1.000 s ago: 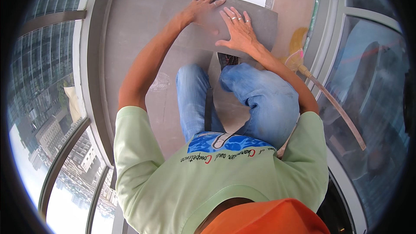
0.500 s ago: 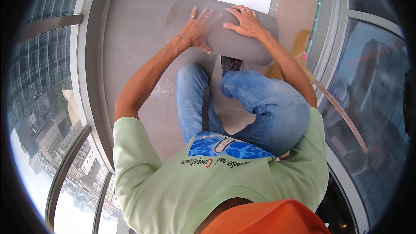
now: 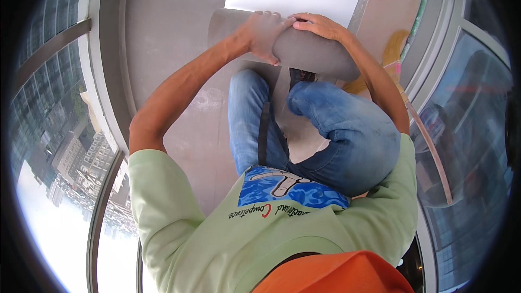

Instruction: The person handles large flexible floor tiles and white backing sheets on a curved floor area. They lift, position, and align the tiles, then use a brush to sweep the surface. Another worker assists by handing over materials and smoothing the tiles.

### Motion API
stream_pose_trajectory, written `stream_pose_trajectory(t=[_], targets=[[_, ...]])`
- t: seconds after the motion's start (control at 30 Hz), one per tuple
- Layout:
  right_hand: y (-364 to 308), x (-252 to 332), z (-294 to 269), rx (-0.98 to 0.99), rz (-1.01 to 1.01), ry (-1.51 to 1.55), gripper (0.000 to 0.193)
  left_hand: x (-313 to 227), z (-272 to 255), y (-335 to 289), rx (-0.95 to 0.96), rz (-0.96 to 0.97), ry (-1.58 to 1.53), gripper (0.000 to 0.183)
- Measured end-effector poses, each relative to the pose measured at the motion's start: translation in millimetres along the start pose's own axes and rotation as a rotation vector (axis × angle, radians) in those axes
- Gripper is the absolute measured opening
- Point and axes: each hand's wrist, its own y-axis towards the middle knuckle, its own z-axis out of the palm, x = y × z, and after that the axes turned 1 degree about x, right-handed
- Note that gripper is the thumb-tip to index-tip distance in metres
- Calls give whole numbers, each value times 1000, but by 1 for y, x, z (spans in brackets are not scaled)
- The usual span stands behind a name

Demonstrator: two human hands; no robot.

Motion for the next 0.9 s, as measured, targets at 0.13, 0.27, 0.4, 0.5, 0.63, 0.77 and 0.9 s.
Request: stream_pose_trajectory(t=[0.13, 0.27, 0.4, 0.5, 0.63, 0.77, 0.9], targets=[[29, -25, -11, 163, 147, 192, 62, 17, -17, 28, 191, -14, -98, 98], [44, -33, -37, 108, 177, 167, 61, 42, -34, 62, 285, 14, -228, 97], [23, -6, -49, -362, 114, -210, 76, 72, -43, 91, 441, -15, -392, 99], [-22, 46, -28, -608, -76, -498, 90, 93, -45, 115, 540, -48, -497, 99], [-13, 35, -39, -485, -22, -624, 98, 100, -60, 131, 386, -88, -388, 102], [12, -1, -87, -374, -45, -401, 98, 69, -71, 100, -26, 77, 62, 110], [36, -16, -123, -255, -17, -210, 100, 81, -65, 117, -90, 69, 153, 117]])
